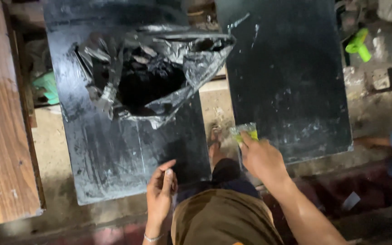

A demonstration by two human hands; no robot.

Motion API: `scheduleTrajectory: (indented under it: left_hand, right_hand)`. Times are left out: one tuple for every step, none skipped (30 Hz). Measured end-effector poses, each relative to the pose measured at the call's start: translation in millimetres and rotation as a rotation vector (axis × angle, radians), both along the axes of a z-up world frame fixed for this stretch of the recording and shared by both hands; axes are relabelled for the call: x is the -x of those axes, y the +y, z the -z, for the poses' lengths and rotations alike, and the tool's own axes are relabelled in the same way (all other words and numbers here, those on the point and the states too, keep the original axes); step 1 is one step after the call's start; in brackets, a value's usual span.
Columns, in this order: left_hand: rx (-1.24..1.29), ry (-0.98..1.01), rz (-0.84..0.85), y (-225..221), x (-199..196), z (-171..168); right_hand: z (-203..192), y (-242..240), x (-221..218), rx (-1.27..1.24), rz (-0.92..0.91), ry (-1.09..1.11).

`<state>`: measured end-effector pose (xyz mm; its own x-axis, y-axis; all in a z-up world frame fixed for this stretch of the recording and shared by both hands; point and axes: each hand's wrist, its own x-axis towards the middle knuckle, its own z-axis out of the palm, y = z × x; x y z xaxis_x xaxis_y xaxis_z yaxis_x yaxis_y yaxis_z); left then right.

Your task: Using a hand scraper to remove residue or old adhesive from boards on a screen printing production line.

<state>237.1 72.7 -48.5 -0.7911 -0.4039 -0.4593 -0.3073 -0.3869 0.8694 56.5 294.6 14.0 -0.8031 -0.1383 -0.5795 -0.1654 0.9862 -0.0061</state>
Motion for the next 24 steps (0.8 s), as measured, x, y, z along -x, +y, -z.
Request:
scheduleTrajectory:
  left_hand:
    - [0.004, -0.001, -0.017, 0, 0, 1]
    - [0.01, -0.008, -0.04, 1, -2, 1]
    - [0.013, 0.002, -0.048, 2, -2, 0]
    - [0.005, -0.052, -0.077, 2, -4, -2]
    - [-0.004, -0.105, -0.105, 3, -5, -4]
    - [0.006, -0.101, -0.115, 3, -9, -3]
    - [0.02, -0.145, -0.129, 4, -12, -1]
    - [0.03, -0.19, -0.141, 5, -14, 0]
    - [0.037, -0.187, -0.149, 8, -13, 1]
    - [0.002, -0.167, -0.194, 11, -13, 2]
    - [-0.034, -0.147, -0.238, 13, -14, 4]
    - [-0.032, -0.147, -0.233, 15, -11, 5]
    - [0.007, -0.102, -0.227, 17, -8, 6]
    - [0.038, -0.061, -0.212, 19, -8, 8]
    - [0.031, -0.066, -0.198, 15, -2, 5]
    - [0.04, -0.031, -0.151, 17, 2, 2]
    - [0.048, 0.006, -0.105, 19, 6, 0]
    - [0.023, -0.001, -0.09, 19, 11, -2]
    - [0.023, -0.062, -0.038, 19, 16, -3]
    - [0.028, -0.121, 0.019, 17, 22, -6]
    - [0.009, -0.125, 0.038, 17, 27, -8]
    - [0.021, -0.17, 0.087, 16, 34, -11]
    - [0.034, -0.213, 0.136, 15, 41, -14]
    - [0.029, -0.206, 0.137, 16, 45, -12]
  right_hand:
    - [-5, -11, 22, 0.002, 0.003, -0.055]
    - [-10, -23, 44, 0.006, 0.0, -0.117]
    - [-6, -31, 70, 0.009, -0.009, -0.107]
    - [-1, -41, 94, 0.035, -0.048, -0.089]
    - [4, -50, 118, 0.061, -0.088, -0.07]
    - [-8, -69, 140, 0.071, -0.098, -0.066]
    - [-21, -88, 162, 0.068, 0.02, -0.114]
    - [-35, -105, 183, 0.061, 0.139, -0.163]
    - [-29, -107, 204, 0.069, 0.131, -0.161]
    - [-23, -107, 222, 0.135, 0.151, -0.129]
    - [-16, -107, 239, 0.201, 0.171, -0.098]
    - [-27, -102, 237, 0.202, 0.177, -0.098]
    - [-37, -98, 235, 0.316, 0.29, -0.101]
    - [-47, -90, 230, 0.421, 0.413, -0.105]
    - [-52, -76, 214, 0.414, 0.427, -0.105]
    - [-58, -57, 197, 0.336, 0.372, -0.118]
    - [-64, -39, 180, 0.26, 0.318, -0.134]
    - [-49, -7, 155, 0.236, 0.335, -0.134]
    - [-37, 25, 129, 0.18, 0.248, -0.091]
    - [-25, 57, 103, 0.129, 0.162, -0.052]
    - [-25, 72, 72, 0.108, 0.181, -0.054]
    - [-25, 84, 45, -0.016, 0.214, -0.077]
    - [-27, 96, 18, -0.141, 0.247, -0.1]
    - [-25, 98, 5, -0.147, 0.249, -0.092]
